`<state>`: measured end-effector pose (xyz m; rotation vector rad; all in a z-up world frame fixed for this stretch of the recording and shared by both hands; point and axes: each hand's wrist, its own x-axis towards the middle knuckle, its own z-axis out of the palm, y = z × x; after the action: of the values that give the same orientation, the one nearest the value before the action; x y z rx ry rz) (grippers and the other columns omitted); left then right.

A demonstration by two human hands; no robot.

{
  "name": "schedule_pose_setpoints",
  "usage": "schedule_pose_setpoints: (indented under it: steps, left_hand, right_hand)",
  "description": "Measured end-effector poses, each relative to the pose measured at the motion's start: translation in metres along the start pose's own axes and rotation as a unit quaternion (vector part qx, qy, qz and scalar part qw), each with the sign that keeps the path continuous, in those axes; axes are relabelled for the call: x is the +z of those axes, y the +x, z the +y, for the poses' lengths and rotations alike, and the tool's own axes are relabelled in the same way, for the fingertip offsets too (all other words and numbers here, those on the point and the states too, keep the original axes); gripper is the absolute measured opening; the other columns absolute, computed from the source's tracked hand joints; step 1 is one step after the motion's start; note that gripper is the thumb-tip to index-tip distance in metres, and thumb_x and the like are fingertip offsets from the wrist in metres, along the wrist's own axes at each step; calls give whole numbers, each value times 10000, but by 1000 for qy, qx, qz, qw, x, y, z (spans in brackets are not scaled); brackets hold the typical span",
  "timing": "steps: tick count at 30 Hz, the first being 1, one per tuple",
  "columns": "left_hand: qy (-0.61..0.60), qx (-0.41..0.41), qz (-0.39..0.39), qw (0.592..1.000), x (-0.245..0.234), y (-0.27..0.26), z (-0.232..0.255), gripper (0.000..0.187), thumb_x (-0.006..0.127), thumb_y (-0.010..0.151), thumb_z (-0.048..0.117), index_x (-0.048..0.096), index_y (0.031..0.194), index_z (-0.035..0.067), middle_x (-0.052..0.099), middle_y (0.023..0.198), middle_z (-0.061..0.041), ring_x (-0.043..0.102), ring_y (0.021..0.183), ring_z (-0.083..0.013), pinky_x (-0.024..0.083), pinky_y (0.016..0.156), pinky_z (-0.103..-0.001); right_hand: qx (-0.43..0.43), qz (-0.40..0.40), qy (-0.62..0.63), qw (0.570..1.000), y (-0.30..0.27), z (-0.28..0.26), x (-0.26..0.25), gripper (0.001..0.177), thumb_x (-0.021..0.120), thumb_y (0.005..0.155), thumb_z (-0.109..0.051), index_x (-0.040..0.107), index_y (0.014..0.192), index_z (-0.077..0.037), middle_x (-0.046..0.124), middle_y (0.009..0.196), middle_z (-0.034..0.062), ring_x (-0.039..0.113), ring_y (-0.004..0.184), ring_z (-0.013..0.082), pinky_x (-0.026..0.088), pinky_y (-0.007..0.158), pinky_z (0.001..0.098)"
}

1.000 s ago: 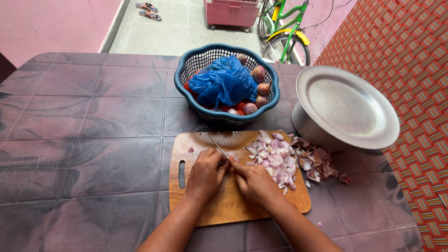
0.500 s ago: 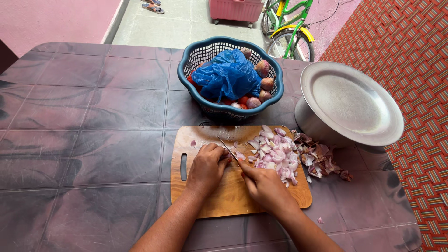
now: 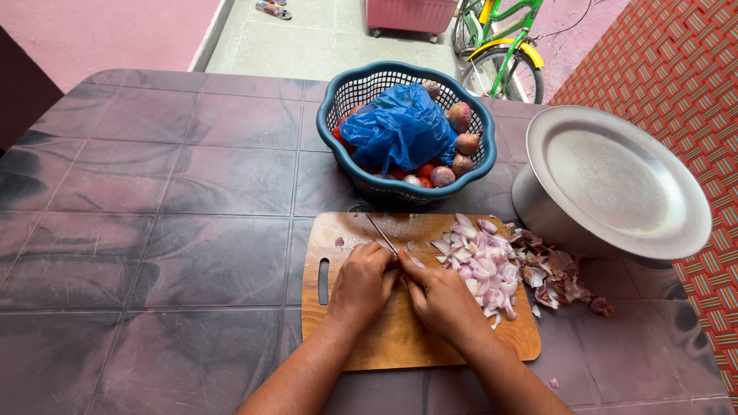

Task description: The person peels and chops several onions on a wooden cutting board using a small knife.

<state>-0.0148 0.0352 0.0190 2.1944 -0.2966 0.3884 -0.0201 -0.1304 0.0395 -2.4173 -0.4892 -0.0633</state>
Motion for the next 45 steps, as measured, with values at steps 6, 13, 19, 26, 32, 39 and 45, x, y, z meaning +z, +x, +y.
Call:
schedule_pose_setpoints:
  steps: [6,13,19,26,32,39,45]
  left_hand:
    - [-3,-8,14,1000,7,-3,0,64,741,826,68,714,869,28,675,906,-108,650,930,-320,535,829,-425]
    - [5,11,30,999,10,-6,-2,104,750,855,114,697,853,25,670,904,-116,642,920,-334,526,815,-433]
    - [4,9,21,1000,7,-5,-2,129,760,854,138,699,842,24,674,899,-114,648,922,-326,526,819,-431]
    - [16,-16,0,1000,6,-5,1,99,757,846,110,705,841,26,674,894,-102,657,931,-306,534,833,-417]
    - [15,14,18,1000,8,-4,-3,51,738,822,45,716,861,22,675,907,-115,653,956,-323,536,840,-424]
    - [8,9,33,999,10,-6,-5,70,742,848,73,711,874,16,681,909,-120,653,941,-328,534,838,-429]
    - [-9,-3,15,1000,3,-3,1,130,759,841,102,695,911,12,670,943,-138,647,944,-339,525,837,-445]
  right_hand:
    - [7,-33,-52,998,-1,10,4,429,635,887,-116,665,1310,-61,722,909,256,715,841,394,556,780,457]
    - [31,-65,-145,987,-58,15,0,545,631,882,-136,587,1425,-125,716,868,222,702,776,387,550,733,481]
    - [41,-25,-94,994,-59,20,-19,514,632,889,-140,619,1403,-147,758,875,164,731,769,346,563,736,451]
    - [11,-18,-57,998,-35,3,-6,446,644,901,-122,645,1347,-104,741,851,198,718,746,363,545,727,460]
    - [-28,-11,-62,998,0,14,11,437,634,873,-93,662,1308,-59,719,860,237,709,778,385,557,752,458]
    - [-7,-38,-79,996,-25,14,7,460,614,899,-120,623,1356,-70,719,853,234,701,779,401,544,739,490]
    - [101,-102,-206,968,-66,4,-7,586,599,911,-172,560,1495,-196,701,928,216,701,783,381,557,740,483]
